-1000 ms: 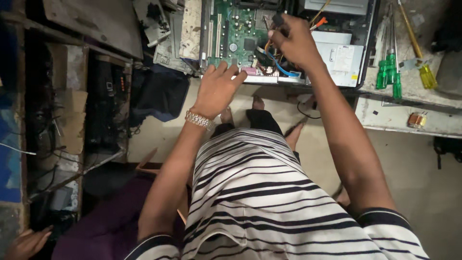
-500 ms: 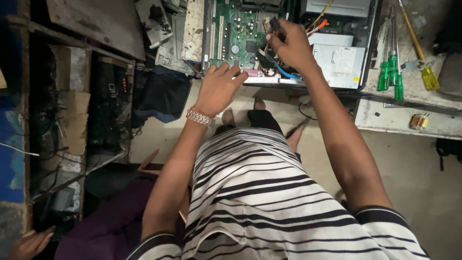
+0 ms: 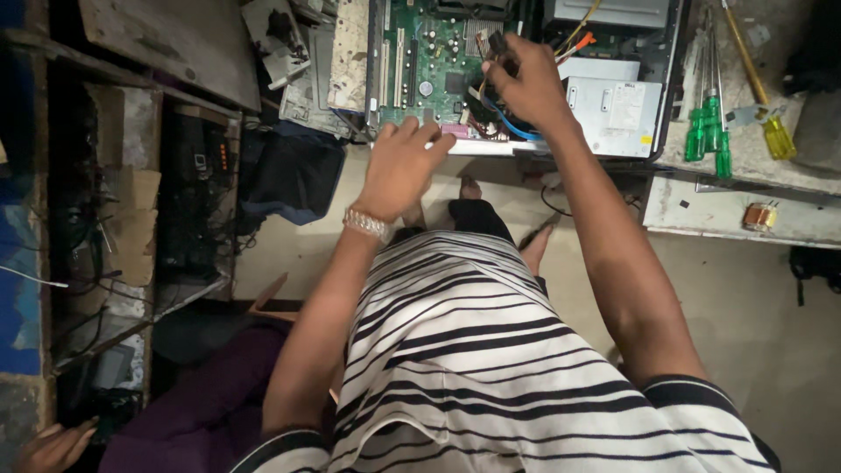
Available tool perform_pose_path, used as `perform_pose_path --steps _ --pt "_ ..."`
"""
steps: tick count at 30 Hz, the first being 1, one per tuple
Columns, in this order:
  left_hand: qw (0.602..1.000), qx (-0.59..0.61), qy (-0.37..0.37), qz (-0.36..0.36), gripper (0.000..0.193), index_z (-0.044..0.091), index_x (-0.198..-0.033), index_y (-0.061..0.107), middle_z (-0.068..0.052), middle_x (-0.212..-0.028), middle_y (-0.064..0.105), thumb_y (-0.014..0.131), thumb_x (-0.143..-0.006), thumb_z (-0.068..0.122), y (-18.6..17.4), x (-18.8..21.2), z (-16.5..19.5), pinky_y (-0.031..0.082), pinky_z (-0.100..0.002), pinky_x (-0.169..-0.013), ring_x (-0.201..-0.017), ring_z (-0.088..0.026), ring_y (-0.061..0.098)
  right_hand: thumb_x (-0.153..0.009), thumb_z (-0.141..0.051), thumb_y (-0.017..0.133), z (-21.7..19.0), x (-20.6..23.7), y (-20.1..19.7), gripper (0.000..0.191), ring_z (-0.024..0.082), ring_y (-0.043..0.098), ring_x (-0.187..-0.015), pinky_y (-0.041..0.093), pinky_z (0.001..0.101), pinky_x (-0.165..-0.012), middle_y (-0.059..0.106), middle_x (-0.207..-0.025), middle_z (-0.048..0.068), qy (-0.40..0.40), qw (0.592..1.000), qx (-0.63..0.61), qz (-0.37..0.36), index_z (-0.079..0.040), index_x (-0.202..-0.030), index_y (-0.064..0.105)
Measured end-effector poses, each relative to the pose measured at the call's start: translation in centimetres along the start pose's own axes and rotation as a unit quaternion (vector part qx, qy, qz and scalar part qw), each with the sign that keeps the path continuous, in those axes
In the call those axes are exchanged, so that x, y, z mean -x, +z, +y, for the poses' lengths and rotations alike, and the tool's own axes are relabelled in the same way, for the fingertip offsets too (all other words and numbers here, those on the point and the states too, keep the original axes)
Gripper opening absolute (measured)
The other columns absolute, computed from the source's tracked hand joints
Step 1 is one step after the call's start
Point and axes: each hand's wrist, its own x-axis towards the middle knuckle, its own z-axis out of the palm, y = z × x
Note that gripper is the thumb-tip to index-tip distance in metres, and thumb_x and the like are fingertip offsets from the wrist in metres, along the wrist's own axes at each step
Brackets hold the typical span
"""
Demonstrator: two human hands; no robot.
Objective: The person cleans the motherboard inside an open computer case with a toothbrush, then installs a metal expansion card bracket into the rear slot. They connect internal ribbon cables and use a screwdriver to secure components inside the case.
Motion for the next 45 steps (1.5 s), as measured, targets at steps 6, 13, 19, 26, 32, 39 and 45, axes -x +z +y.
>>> perform_pose_path --steps 6,13,19,26,32,39,45 --pt "0.999 -0.02 -0.014 0.033 0.026 0.016 -0.114 0.068 -0.004 -0.112 0.066 0.061 -0.089 0.011 -0.1 0.0 1.0 0.043 -0.041 -0.087 -0.106 -0.025 0.059 -0.096 -0.016 0.075 0.1 0.2 -0.2 0.024 0.032 0.067 -0.072 0.051 0.0412 -0.068 0.068 -0.083 0.019 -0.022 1.0 -0.019 0.008 0.004 -0.1 0.063" --pt "0.999 -0.018 0.018 0.043 0.028 0.014 -0.116 0.068 -0.003 -0.109 0.066 0.06 -0.089 0.014 -0.6 -1.2 0.6 0.043 -0.04 -0.088 -0.108 -0.023 0.059 -0.095 -0.017 0.077 0.6 0.0 -0.3 0.031 0.033 0.062 -0.066 0.048 0.0417 -0.065 0.065 -0.078 0.02 0.017 1.0 0.008 -0.006 0.005 -0.092 0.056" --pt "0.999 0.0 -0.007 0.048 0.025 0.014 -0.114 0.067 -0.003 -0.108 0.066 0.061 -0.089 0.017 0.5 -2.4 0.7 0.043 -0.04 -0.087 -0.105 -0.023 0.06 -0.096 -0.016 0.076 0.6 0.1 -0.7 0.025 0.034 0.063 -0.068 0.048 0.0415 -0.065 0.067 -0.079 0.021 -0.037 0.999 0.029 -0.013 0.004 -0.099 0.062" --pt "0.995 -0.06 0.019 0.079 0.025 0.014 -0.114 0.065 -0.003 -0.109 0.066 0.062 -0.089 0.016 3.0 -3.0 0.2 0.045 -0.039 -0.084 -0.104 -0.023 0.061 -0.097 -0.019 0.071 -0.8 0.1 -1.5 0.025 0.039 0.068 -0.077 0.051 0.0463 -0.071 0.069 -0.085 0.02 -0.039 0.994 0.053 -0.089 0.003 -0.105 0.062" --pt "0.988 -0.069 0.004 0.139 0.026 0.013 -0.11 0.064 -0.004 -0.105 0.063 0.065 -0.085 0.019 4.5 -3.0 0.8 0.045 -0.039 -0.082 -0.1 -0.023 0.059 -0.089 -0.019 0.069 -2.4 2.2 -2.7 0.033 0.04 0.063 -0.104 0.048 0.0498 -0.092 0.069 -0.105 0.019 -0.165 0.964 0.111 -0.178 0.001 -0.115 0.064" --pt "0.986 -0.071 -0.032 0.147 0.023 0.013 -0.107 0.063 -0.003 -0.103 0.061 0.064 -0.085 0.019 5.4 -3.3 1.5 0.042 -0.038 -0.08 -0.1 -0.022 0.058 -0.088 -0.031 0.075 -3.5 4.8 -3.3 0.032 0.035 0.057 -0.116 0.039 0.0516 -0.108 0.069 -0.11 0.011 -0.223 0.907 0.312 -0.175 -0.005 -0.105 0.067" --pt "0.979 -0.09 -0.04 0.178 0.022 0.012 -0.108 0.062 -0.003 -0.103 0.06 0.063 -0.087 0.019 6.0 -3.2 2.2 0.043 -0.038 -0.082 -0.103 -0.021 0.058 -0.09 -0.028 0.073 -3.8 5.3 -3.3 0.025 0.034 0.06 -0.113 0.042 0.0512 -0.109 0.069 -0.104 0.014 -0.228 0.889 0.369 -0.148 -0.006 -0.1 0.064"
